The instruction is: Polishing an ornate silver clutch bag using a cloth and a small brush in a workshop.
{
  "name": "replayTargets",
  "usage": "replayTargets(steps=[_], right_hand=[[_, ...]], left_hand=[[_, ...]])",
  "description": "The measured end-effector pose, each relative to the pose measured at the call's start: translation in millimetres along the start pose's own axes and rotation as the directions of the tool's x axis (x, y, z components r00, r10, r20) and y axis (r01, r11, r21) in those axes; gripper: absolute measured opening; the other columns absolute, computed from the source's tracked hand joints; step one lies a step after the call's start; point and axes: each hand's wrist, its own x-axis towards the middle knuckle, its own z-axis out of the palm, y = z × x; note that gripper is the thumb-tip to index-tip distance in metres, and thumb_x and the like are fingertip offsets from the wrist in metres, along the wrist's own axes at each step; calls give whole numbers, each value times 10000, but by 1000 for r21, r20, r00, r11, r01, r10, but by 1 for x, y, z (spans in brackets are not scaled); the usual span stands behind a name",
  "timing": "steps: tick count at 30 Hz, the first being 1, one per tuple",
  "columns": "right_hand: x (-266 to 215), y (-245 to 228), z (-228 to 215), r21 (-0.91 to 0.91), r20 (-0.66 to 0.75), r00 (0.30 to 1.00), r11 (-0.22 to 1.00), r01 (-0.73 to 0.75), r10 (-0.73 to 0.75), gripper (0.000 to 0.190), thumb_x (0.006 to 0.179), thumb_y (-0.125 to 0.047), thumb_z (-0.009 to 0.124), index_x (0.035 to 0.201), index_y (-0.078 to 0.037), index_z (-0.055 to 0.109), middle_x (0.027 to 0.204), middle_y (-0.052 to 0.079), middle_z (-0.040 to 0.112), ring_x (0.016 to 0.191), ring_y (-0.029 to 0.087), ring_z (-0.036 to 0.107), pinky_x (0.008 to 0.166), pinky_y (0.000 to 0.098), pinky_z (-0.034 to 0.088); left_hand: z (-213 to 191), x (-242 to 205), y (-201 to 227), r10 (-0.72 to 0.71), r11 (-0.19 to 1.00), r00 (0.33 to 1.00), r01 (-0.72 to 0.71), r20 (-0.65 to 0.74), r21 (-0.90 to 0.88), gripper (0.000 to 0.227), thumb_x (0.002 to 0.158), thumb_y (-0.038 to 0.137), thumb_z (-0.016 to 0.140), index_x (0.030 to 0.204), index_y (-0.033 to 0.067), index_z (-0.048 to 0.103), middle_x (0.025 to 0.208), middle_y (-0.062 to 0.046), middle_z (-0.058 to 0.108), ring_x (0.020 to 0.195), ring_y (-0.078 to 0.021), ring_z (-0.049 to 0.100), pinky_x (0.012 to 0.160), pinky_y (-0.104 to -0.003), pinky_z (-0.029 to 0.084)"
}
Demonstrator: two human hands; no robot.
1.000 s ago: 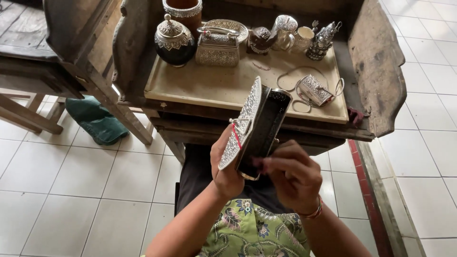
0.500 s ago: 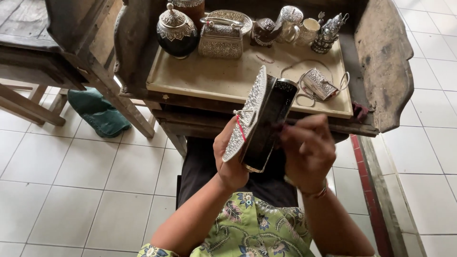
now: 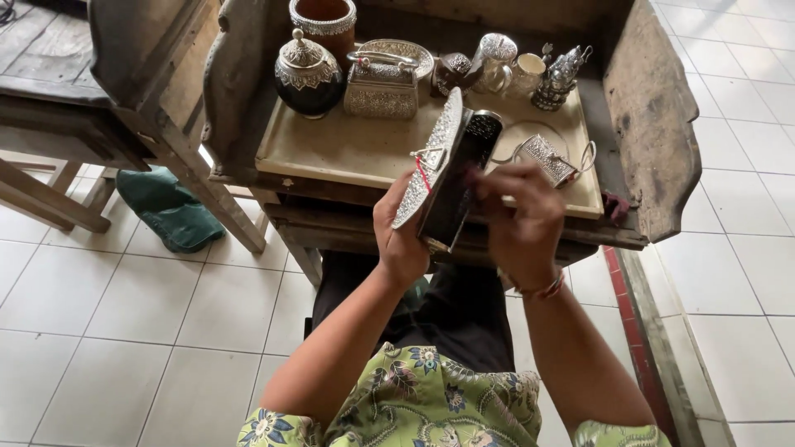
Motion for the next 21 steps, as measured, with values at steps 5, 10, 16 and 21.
replayTargets(steps=[5, 10, 16, 21], right_hand=[[-6, -19, 4, -53, 77, 993, 995, -81, 85, 144, 915, 43, 696, 989, -43, 786, 877, 141, 694, 780, 349, 693, 686, 430, 548], [42, 34, -9, -136, -5, 998, 988, -67, 67, 133, 1015, 19, 618, 1022, -10, 749, 854, 143, 660, 755, 276, 631, 682, 401, 518], [59, 60, -14, -190, 17, 1000, 982, 9, -6, 122, 1015, 54, 662, 977, -23, 749, 872, 116, 682, 761, 292, 666, 646, 364, 538], [38, 84, -2, -195, 69, 997, 981, -10, 24, 244, 951, 90, 543, 929, -53, 739, 883, 128, 677, 826, 350, 641, 746, 419, 515]], left_hand=[[-14, 21, -22, 102, 983, 991, -114, 90, 144, 469, 1032, 412, 515, 1123, -2, 717, 1144, -199, 705, 1090, -313, 667, 948, -477, 513], [-18, 49, -26, 144, 958, 963, -194, 229, 212, 414, 1014, 361, 533, 1140, 19, 731, 1217, -205, 697, 1168, -415, 669, 981, -506, 523], [-30, 61, -54, 99, 951, 954, -175, 281, 256, 308, 949, 245, 615, 1136, 41, 751, 1226, -166, 714, 1161, -405, 678, 981, -489, 529], [-36, 64, -59, 72, 889, 955, -192, 288, 415, 281, 910, 186, 597, 1087, 17, 735, 1187, -172, 721, 1086, -440, 694, 930, -496, 553]])
